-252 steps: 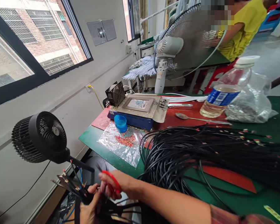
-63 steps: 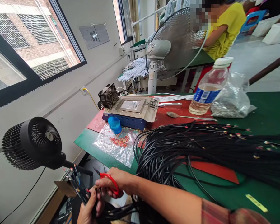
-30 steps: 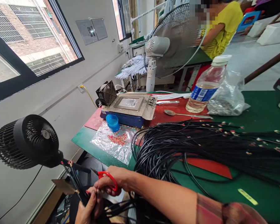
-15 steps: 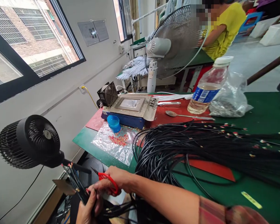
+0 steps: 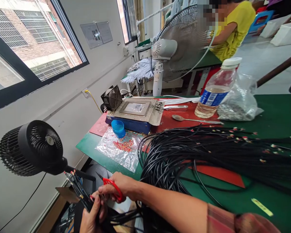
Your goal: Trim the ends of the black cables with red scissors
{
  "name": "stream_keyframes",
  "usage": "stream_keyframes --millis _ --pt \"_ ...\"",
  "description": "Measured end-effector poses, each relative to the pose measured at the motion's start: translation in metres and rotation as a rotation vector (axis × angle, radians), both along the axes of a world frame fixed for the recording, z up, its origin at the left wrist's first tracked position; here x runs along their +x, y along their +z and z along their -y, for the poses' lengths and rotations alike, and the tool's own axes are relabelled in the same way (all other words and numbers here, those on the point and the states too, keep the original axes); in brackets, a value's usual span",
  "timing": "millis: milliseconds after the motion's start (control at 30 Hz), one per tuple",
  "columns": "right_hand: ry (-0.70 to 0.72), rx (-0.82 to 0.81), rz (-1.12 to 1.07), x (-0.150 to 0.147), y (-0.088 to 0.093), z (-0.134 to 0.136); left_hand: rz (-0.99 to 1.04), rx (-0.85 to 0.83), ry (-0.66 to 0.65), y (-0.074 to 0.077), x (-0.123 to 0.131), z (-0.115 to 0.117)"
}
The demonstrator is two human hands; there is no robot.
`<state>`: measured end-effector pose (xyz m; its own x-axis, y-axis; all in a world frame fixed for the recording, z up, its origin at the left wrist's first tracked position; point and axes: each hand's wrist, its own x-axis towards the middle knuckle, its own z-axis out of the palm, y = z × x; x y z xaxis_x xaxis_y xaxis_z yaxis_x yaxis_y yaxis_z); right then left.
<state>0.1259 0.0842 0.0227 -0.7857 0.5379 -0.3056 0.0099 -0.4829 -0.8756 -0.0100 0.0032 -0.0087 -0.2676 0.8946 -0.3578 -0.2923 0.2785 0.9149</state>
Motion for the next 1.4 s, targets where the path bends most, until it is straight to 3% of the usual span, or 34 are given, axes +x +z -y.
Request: stream_keyframes --millis 800,1067,1400 --pt "0.056 -0.084 0.03 0.0016 0.0038 -0.0004 0.109 0.027 0.018 -0.0027 -0.0019 0.0008" --pt "0.051 -0.036 0.058 0.0012 0.009 0.0002 0.113 0.066 -0.026 -0.0066 -0.0039 0.0024" --pt "0.03 -0.027 0.033 0.0014 0.0065 0.0004 0.129 0.024 0.031 -0.0018 0.0008 0.0021"
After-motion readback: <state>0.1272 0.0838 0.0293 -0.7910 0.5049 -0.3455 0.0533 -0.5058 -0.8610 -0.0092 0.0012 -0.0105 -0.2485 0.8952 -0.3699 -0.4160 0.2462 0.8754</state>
